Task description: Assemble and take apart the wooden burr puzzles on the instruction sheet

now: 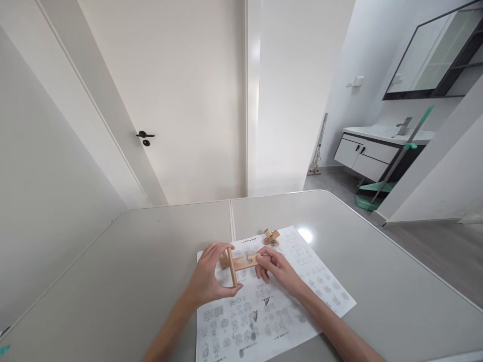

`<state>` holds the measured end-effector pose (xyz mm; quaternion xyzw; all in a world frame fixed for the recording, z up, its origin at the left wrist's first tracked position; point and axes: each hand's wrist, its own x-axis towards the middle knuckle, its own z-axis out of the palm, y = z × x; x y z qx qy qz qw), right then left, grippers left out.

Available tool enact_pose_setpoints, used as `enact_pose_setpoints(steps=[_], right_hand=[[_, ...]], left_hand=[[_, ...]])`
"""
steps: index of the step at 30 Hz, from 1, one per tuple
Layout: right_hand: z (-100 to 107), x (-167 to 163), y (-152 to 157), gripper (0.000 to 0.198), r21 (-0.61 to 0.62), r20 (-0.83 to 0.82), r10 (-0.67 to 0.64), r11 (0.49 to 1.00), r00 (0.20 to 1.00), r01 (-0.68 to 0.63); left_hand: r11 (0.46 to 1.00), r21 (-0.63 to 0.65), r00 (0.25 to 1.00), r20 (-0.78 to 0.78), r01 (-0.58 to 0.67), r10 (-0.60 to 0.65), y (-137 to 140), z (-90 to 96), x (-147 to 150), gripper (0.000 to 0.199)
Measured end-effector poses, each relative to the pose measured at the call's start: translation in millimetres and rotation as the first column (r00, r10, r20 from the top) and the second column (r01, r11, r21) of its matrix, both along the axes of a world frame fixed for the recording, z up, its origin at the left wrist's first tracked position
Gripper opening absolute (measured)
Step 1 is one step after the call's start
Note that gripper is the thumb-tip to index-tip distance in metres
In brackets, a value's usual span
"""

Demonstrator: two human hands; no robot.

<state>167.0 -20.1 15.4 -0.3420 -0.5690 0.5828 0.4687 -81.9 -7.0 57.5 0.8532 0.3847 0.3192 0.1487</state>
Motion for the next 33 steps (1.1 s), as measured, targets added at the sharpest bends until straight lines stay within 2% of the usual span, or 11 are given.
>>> enact_pose_setpoints(steps=[2,5,9,13,16,20,24,27,33], right_hand=[[5.0,5.4,2.0,0.038,-0.005,-0.013,-0.070,0.998,0.997,0.070],[7.0,4.9,8.0,0.040,-0.040,0.015,-0.132,0.990,0.991,0.133],[-2.5,-15.7,20.8,0.043,-0.060,0.176,-0.217,0.971,0.960,0.230],[-10.2,-39.1,33.7,0.024,0.087,0.405,-0.347,0.935,0.845,0.343],[-11.0,-49.9,39.8,0.012,0.137,0.509,-0.392,0.916,0.766,0.378],[-10.1,-57.8,41.4,0.013,0.121,0.593,-0.377,0.915,0.711,0.384],[-9.4,-64.4,40.4,0.018,0.081,0.688,-0.299,0.937,0.661,0.340],[-9.7,-70.1,41.9,0.022,0.056,0.739,-0.242,0.952,0.629,0.300],[-11.1,-78.2,50.3,0.025,0.085,0.820,-0.219,0.960,0.529,0.265]], left_hand=[[0.999,0.031,1.000,-0.012,-0.026,0.027,1.3,0.8,-14.0,0.076],[0.990,0.027,0.990,-0.030,-0.140,0.141,5.4,-1.7,-35.9,0.072],[0.944,-0.042,0.939,-0.122,-0.327,0.320,15.1,-14.5,-54.0,0.078],[0.925,-0.042,0.902,-0.241,-0.378,0.358,25.1,-28.1,-57.0,0.071],[0.921,-0.050,0.889,-0.285,-0.387,0.358,29.9,-33.1,-55.5,0.070],[0.922,-0.076,0.889,-0.308,-0.379,0.340,34.1,-36.2,-53.8,0.068],[0.925,-0.099,0.897,-0.300,-0.367,0.324,38.2,-41.8,-53.5,0.066],[0.937,-0.087,0.911,-0.281,-0.338,0.303,42.1,-50.2,-54.9,0.066],[0.944,-0.030,0.919,-0.240,-0.329,0.313,47.0,-67.7,-58.6,0.072]])
